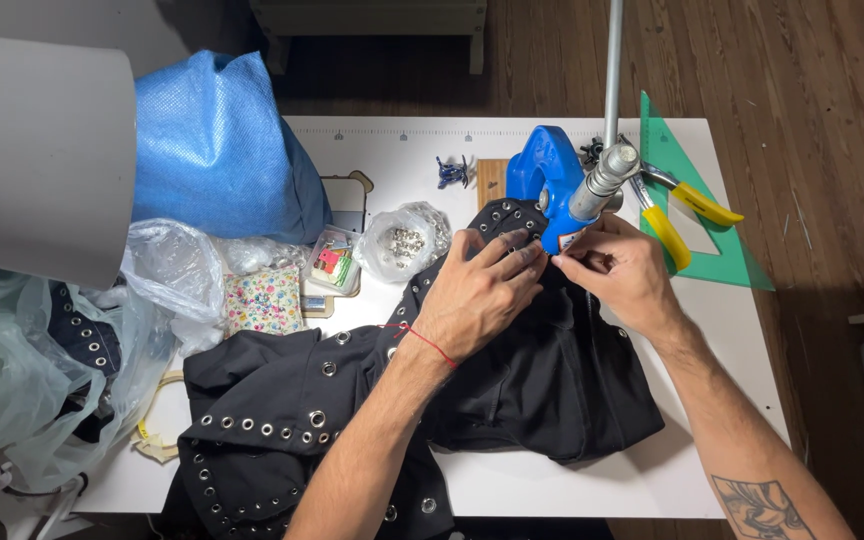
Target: Attaching metal grommets to a black garment using a manual press machine
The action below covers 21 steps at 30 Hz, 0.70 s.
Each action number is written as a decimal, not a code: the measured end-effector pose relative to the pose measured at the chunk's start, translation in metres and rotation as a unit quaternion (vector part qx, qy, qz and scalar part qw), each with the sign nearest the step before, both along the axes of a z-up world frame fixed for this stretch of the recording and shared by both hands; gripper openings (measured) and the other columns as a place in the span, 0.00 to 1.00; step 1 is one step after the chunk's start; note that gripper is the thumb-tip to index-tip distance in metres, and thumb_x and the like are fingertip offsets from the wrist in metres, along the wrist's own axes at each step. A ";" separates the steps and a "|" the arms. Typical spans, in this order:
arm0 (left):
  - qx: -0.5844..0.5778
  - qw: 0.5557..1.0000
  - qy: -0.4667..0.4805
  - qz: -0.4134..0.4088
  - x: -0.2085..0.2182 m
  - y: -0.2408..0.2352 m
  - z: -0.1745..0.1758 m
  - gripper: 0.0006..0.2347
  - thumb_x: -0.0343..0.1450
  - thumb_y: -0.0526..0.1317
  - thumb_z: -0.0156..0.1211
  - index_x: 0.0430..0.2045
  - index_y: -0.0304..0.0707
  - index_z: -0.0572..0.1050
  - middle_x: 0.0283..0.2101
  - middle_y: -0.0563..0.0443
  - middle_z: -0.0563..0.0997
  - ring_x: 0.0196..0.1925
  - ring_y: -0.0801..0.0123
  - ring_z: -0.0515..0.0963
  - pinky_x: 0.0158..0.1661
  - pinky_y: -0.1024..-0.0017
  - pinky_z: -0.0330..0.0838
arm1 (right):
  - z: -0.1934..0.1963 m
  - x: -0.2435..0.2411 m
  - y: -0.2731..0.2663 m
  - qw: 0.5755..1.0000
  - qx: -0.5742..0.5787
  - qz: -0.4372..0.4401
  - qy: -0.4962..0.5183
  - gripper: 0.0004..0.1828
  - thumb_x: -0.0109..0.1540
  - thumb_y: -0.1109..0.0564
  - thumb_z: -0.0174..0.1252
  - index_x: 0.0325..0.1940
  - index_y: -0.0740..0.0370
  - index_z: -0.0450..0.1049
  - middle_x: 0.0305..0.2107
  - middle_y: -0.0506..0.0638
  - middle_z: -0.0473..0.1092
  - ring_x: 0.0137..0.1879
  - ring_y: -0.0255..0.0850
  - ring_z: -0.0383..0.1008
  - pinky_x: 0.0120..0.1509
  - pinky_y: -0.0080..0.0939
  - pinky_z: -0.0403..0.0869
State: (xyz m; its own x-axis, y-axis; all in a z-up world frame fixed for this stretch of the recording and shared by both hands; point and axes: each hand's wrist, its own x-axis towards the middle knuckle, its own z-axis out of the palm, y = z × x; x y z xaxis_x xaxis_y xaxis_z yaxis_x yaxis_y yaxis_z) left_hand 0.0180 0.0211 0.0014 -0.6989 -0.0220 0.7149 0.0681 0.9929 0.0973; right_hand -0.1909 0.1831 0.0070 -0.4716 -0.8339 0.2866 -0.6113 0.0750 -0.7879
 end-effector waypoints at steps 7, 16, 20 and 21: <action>-0.023 0.999 0.031 -0.012 -0.005 0.000 0.005 0.06 0.82 0.41 0.62 0.42 0.46 0.85 0.51 0.49 0.88 0.64 0.57 0.86 0.56 0.55 0.69 | 0.011 0.006 0.003 0.999 -0.009 0.020 0.036 0.02 0.67 0.61 0.78 0.42 0.62 0.90 0.35 0.54 0.76 0.25 0.32 0.72 0.28 0.36 0.72; -0.023 0.999 0.040 -0.023 -0.002 0.003 0.018 0.08 0.85 0.40 0.59 0.45 0.40 0.85 0.47 0.45 0.88 0.62 0.55 0.87 0.55 0.56 0.70 | 0.014 0.002 0.002 0.999 0.003 0.019 0.038 0.04 0.68 0.58 0.78 0.44 0.59 0.90 0.37 0.54 0.76 0.27 0.35 0.72 0.30 0.38 0.71; -0.033 0.998 0.045 -0.024 -0.002 0.006 0.019 0.09 0.85 0.42 0.58 0.46 0.39 0.85 0.48 0.43 0.87 0.63 0.53 0.86 0.56 0.54 0.70 | 0.013 0.001 0.003 0.999 0.015 0.031 0.032 0.03 0.69 0.57 0.77 0.45 0.57 0.90 0.39 0.53 0.78 0.29 0.36 0.75 0.32 0.38 0.74; -0.036 0.998 0.047 -0.023 -0.003 0.004 0.019 0.09 0.85 0.42 0.58 0.46 0.39 0.85 0.48 0.43 0.87 0.63 0.53 0.86 0.56 0.54 0.70 | 0.017 -0.002 0.001 0.999 0.012 0.032 0.033 0.03 0.69 0.57 0.77 0.45 0.57 0.90 0.39 0.53 0.78 0.29 0.36 0.75 0.32 0.38 0.74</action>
State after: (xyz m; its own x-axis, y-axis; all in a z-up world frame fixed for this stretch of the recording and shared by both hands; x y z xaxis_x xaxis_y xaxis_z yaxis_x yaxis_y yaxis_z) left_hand 0.0148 0.0255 0.0205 -0.6284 0.0616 0.7754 0.1192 0.9927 0.0177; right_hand -0.1930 0.1839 0.0237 -0.3986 -0.8685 0.2946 -0.6662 0.0534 -0.7439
